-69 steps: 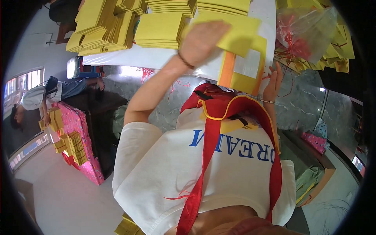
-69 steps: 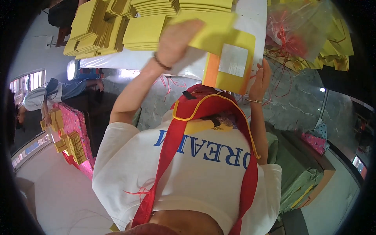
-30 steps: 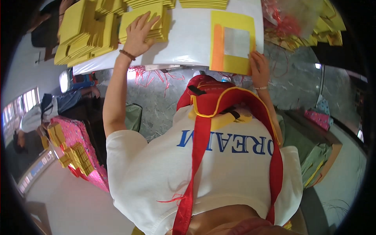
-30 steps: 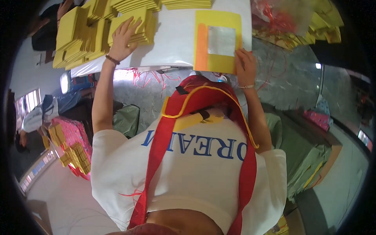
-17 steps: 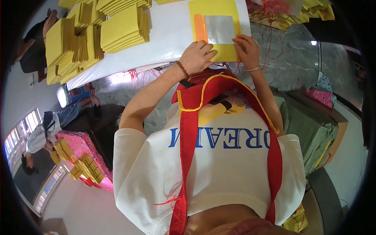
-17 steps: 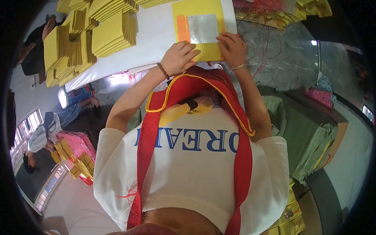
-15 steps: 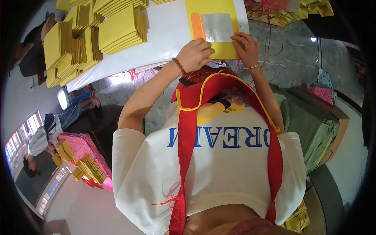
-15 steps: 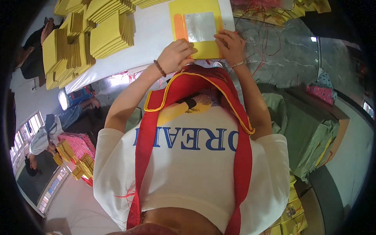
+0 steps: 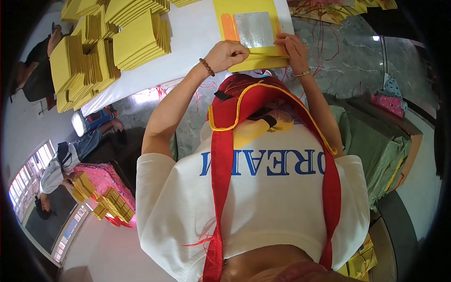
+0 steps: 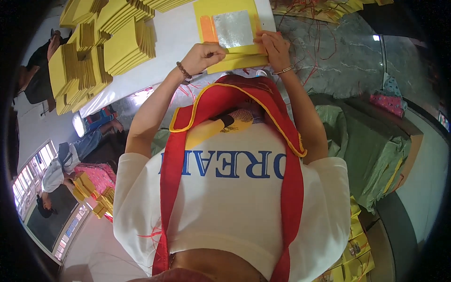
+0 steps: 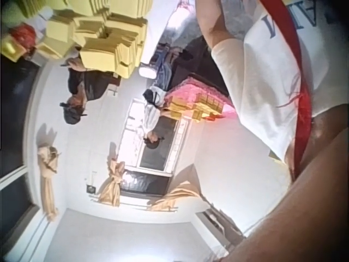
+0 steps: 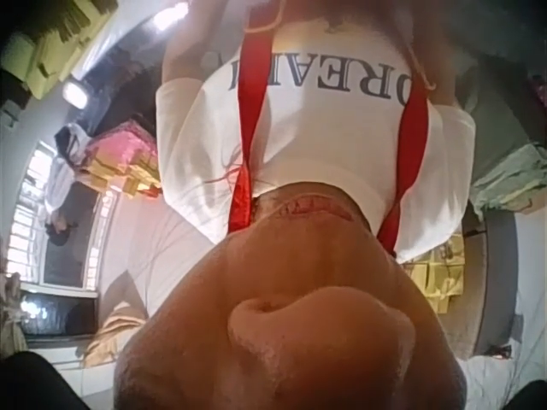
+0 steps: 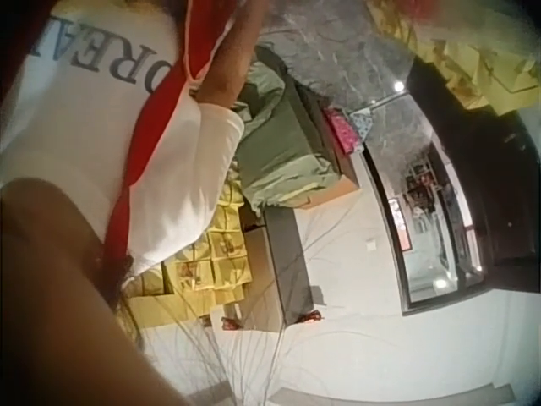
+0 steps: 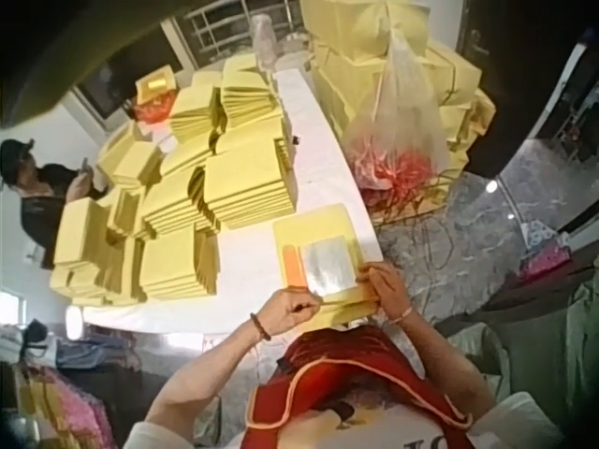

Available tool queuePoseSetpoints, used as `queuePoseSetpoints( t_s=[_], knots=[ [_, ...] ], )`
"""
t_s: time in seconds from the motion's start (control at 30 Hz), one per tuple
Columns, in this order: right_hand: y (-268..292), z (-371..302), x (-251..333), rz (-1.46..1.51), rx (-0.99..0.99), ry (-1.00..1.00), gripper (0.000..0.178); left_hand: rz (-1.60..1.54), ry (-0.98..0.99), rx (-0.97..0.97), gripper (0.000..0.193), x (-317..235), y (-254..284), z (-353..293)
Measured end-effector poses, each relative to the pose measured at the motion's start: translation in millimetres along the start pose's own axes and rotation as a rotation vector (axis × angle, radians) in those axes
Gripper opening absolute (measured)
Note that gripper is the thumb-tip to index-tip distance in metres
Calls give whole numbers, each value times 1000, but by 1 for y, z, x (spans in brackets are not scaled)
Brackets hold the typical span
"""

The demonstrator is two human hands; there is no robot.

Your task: Folding individual sheets of yellow joss paper with silver foil accents and stacking them.

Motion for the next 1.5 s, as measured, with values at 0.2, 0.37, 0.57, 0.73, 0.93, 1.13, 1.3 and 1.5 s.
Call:
queuePoseSetpoints(
  t_s=[0.2, 0.37, 0.57, 0.73, 0.93, 1.13, 1.3, 1.5],
  knots=[
    [6, 4, 10, 132, 28, 56, 39, -115, 57, 7, 16, 6, 2, 3],
    [10, 0, -6, 165, 80, 96, 32, -286, 169, 29, 16, 9, 6, 6],
    [12, -2, 2, -121, 202, 152, 30, -389, 166, 38, 15, 26, 5, 11],
    [10, -3, -4, -246, 218, 171, 35, -396, 176, 66, 15, 23, 7, 13],
    [10, -4, -3, -272, 192, 184, 35, -380, 185, 107, 17, 25, 10, 13],
    [10, -4, -7, -260, 186, 204, 34, -361, 172, 138, 14, 17, 7, 11],
    [9, 0, -11, -143, 178, 160, 22, 116, -168, -91, 31, -14, -10, -4],
    [13, 10, -4, 27, 211, 80, 19, 651, -462, -50, 43, -12, -16, -5]
  ],
)
Point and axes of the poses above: each hand's wrist, its own z-axis towards the middle knuckle, its own y-axis out of the back of the hand, x = y × z, the point moved 1 cm from there along z, towards the middle knuckle, and after that the axes turned 4 degrees about y, right-handed, at the moved point
